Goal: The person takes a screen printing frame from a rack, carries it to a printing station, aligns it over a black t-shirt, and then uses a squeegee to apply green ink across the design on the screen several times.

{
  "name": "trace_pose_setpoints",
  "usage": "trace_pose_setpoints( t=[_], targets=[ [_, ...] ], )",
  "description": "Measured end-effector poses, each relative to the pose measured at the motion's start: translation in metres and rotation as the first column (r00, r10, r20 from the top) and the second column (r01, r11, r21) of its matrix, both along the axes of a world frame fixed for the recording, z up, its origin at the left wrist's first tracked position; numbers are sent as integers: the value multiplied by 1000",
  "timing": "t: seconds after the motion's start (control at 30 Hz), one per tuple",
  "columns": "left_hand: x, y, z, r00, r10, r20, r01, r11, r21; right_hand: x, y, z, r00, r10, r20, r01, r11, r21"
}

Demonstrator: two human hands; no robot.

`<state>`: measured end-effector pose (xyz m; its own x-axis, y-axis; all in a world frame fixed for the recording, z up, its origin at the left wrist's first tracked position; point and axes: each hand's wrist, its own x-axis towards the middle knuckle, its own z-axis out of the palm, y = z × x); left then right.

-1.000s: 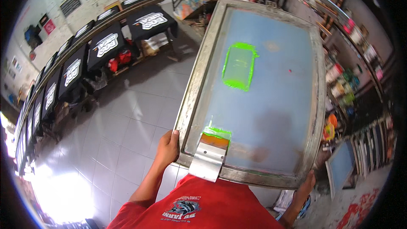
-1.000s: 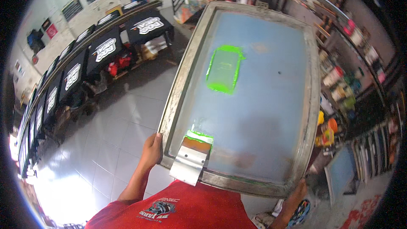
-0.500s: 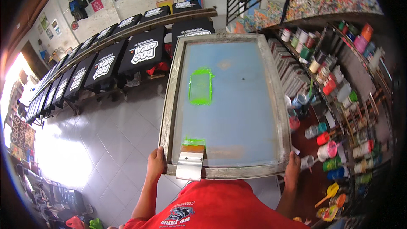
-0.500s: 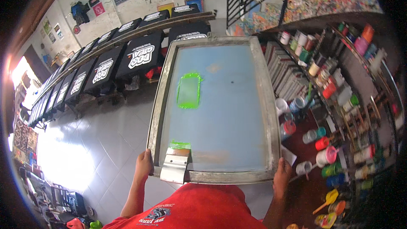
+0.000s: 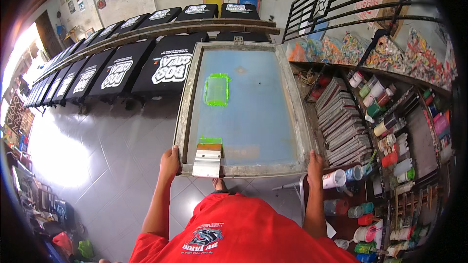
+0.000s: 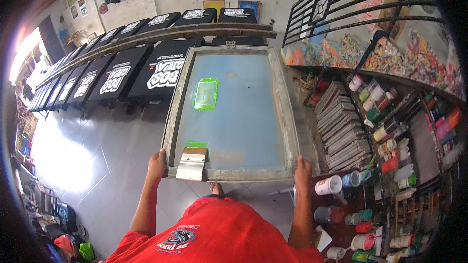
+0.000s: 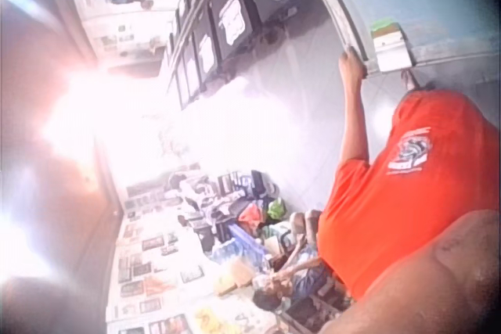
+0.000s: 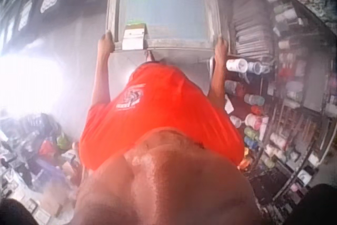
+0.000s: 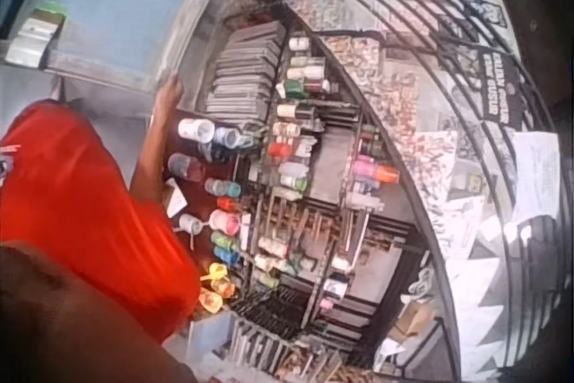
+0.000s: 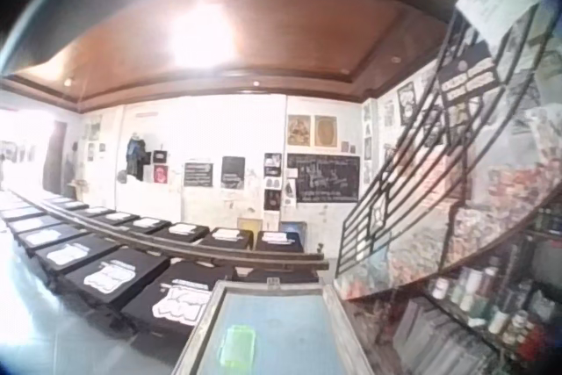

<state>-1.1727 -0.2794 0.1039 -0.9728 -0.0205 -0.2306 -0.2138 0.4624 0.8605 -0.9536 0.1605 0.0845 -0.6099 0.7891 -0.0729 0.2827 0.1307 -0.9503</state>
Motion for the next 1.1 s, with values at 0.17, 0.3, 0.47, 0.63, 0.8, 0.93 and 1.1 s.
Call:
trace_pose_setpoints(
  t=[0.17, 0.3, 0.47, 0.63, 0.8, 0.93, 1.1],
  targets=[
    [-117, 43, -18, 999, -53, -3, 53, 998, -40, -105, 34, -5, 996, -81, 46, 81, 997, 16],
    [-189, 77, -23, 998, -69, -6, 68, 995, -72, -170, 66, -8, 995, -43, 87, 44, 999, -5],
    [-256, 115, -48, 996, -89, 17, 90, 992, -87, -234, 101, -24, 996, -77, 49, 79, 997, -25],
    [-281, 144, -40, 996, -90, 18, 92, 990, -108, -270, 130, -27, 982, -39, 187, 41, 999, -9],
    [-310, 154, -67, 998, -67, -1, 67, 994, -81, -297, 149, -32, 988, -43, 151, 49, 998, -36],
    [-321, 171, -50, 998, -58, 29, 60, 997, -55, -308, 167, -47, 978, -35, 206, 46, 998, -53],
    [-325, 181, -26, 997, -61, 43, 64, 996, -67, -318, 170, -45, 960, -18, 279, 43, 996, -84]
  ],
)
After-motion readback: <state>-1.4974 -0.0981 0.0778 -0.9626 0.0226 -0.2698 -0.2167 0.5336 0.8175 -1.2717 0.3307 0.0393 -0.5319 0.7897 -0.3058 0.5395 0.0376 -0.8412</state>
